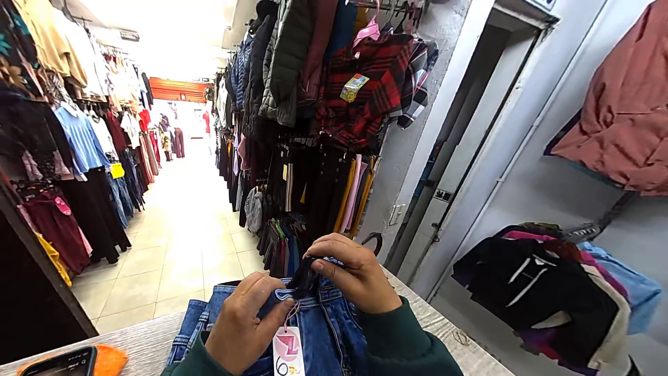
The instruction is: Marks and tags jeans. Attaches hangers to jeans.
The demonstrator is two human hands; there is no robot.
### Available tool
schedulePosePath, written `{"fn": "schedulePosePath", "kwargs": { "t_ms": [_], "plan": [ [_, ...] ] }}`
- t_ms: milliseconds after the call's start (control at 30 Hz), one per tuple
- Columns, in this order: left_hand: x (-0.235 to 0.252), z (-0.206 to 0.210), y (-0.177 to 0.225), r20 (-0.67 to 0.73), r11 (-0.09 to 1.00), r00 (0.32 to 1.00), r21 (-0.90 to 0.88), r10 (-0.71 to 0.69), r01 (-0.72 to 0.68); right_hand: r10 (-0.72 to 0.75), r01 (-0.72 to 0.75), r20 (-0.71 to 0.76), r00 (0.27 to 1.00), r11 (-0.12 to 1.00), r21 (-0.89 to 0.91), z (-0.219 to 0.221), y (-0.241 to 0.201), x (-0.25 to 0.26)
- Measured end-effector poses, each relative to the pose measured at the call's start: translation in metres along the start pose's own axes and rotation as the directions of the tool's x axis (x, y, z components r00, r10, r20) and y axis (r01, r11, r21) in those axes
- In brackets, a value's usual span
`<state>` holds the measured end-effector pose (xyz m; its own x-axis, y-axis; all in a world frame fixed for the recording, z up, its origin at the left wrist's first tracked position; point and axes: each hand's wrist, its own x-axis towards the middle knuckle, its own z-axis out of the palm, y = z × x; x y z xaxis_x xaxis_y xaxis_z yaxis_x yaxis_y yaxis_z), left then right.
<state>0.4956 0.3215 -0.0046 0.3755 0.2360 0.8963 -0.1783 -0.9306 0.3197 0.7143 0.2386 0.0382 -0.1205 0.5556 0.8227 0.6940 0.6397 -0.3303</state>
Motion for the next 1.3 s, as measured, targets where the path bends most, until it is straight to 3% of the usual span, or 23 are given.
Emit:
{"fn": "schedulePosePath", "kwargs": {
  "t_ms": [233, 367, 467, 633, 800, 1000, 1167, 1300],
  "plan": [
    [-0.001, 0.003, 0.006, -0.088, 0.993, 0.993, 0.085, -0.079, 0.087, -0.032, 0.038, 0.056, 0.998, 0.993, -0.110, 0.004, -0.005, 0.000],
    [0.001, 0.002, 0.012, -0.155, 0.961, 0.954, 0.064, -0.257, 0.270, -0.078, 0.096, 0.094, 0.993, 0.973, -0.210, 0.010, -0.017, 0.003],
    [0.002, -0.002, 0.015, -0.134, 0.922, 0.914, 0.007, -0.382, 0.386, -0.083, 0.090, 0.039, 0.996, 0.959, -0.270, 0.015, -0.019, 0.003],
    [0.002, 0.001, 0.014, -0.155, 0.953, 0.945, 0.058, -0.287, 0.298, -0.076, 0.078, 0.018, 0.997, 0.957, -0.278, 0.017, -0.016, 0.002],
    [0.003, 0.000, 0.017, -0.160, 0.913, 0.905, 0.044, -0.394, 0.406, -0.100, 0.131, 0.105, 0.989, 0.928, -0.350, 0.019, -0.022, 0.002],
    [-0.002, 0.006, 0.010, -0.169, 0.976, 0.966, 0.066, -0.193, 0.207, -0.011, 0.073, 0.203, 0.979, 0.950, -0.304, 0.017, -0.026, 0.004],
    [0.001, 0.002, 0.008, -0.139, 0.955, 0.945, -0.002, -0.295, 0.298, 0.045, -0.018, 0.157, 0.987, 0.985, -0.171, 0.015, -0.025, 0.006],
    [-0.001, 0.003, 0.004, -0.126, 0.950, 0.943, 0.009, -0.308, 0.312, 0.070, -0.045, 0.130, 0.989, 0.982, -0.185, 0.017, -0.024, 0.007]
  ]
}}
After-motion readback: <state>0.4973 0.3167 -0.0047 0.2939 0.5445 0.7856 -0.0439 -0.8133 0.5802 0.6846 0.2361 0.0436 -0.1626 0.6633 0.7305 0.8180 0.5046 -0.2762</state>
